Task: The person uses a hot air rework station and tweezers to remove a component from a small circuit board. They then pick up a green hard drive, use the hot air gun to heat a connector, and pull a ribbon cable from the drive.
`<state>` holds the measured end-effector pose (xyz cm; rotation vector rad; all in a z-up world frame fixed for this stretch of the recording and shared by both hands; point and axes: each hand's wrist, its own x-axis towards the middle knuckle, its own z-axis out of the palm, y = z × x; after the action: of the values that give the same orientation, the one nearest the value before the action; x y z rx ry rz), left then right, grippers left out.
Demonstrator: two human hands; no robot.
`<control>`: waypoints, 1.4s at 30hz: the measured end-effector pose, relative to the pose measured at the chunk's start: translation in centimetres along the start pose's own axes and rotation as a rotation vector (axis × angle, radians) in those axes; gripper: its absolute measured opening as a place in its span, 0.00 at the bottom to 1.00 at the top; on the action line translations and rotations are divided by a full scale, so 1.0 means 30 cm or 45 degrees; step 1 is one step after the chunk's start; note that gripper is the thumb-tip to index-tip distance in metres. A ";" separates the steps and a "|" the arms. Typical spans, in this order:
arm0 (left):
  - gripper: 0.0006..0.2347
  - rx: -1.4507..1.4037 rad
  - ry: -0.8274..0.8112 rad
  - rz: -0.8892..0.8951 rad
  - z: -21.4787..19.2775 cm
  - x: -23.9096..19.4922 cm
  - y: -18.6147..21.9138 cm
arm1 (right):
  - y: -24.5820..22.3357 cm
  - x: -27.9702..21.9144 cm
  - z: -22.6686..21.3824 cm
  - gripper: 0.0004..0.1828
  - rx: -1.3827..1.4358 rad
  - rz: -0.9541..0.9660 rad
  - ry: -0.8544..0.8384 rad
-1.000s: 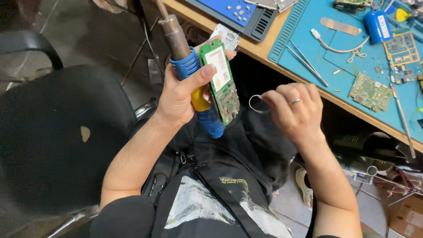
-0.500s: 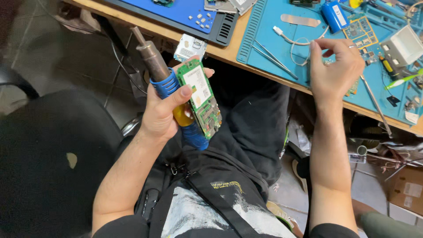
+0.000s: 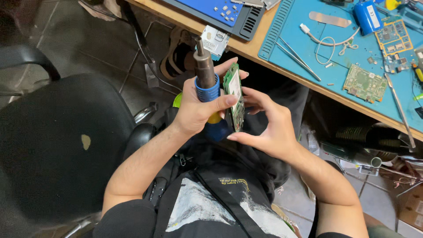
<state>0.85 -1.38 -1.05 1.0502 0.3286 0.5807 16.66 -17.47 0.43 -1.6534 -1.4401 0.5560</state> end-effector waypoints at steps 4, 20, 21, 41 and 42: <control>0.34 0.142 -0.030 0.041 0.011 -0.011 0.008 | -0.009 0.012 0.015 0.47 0.028 0.126 0.001; 0.40 -0.031 0.035 0.201 -0.042 -0.011 0.068 | 0.244 0.025 -0.066 0.58 1.473 -0.064 0.017; 0.40 -0.041 0.006 0.195 -0.043 -0.011 0.068 | 0.238 0.024 -0.060 0.58 1.455 -0.066 0.043; 0.36 -0.006 0.038 0.151 -0.048 -0.017 0.071 | 0.223 -0.036 -0.052 0.56 2.057 -0.394 -0.328; 0.36 -0.005 0.040 0.152 -0.047 -0.018 0.070 | 0.223 -0.036 -0.050 0.56 2.059 -0.394 -0.329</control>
<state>-0.93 0.09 0.14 1.0629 0.2936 0.7047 21.40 -18.80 -4.44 -0.0754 -0.8105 1.2807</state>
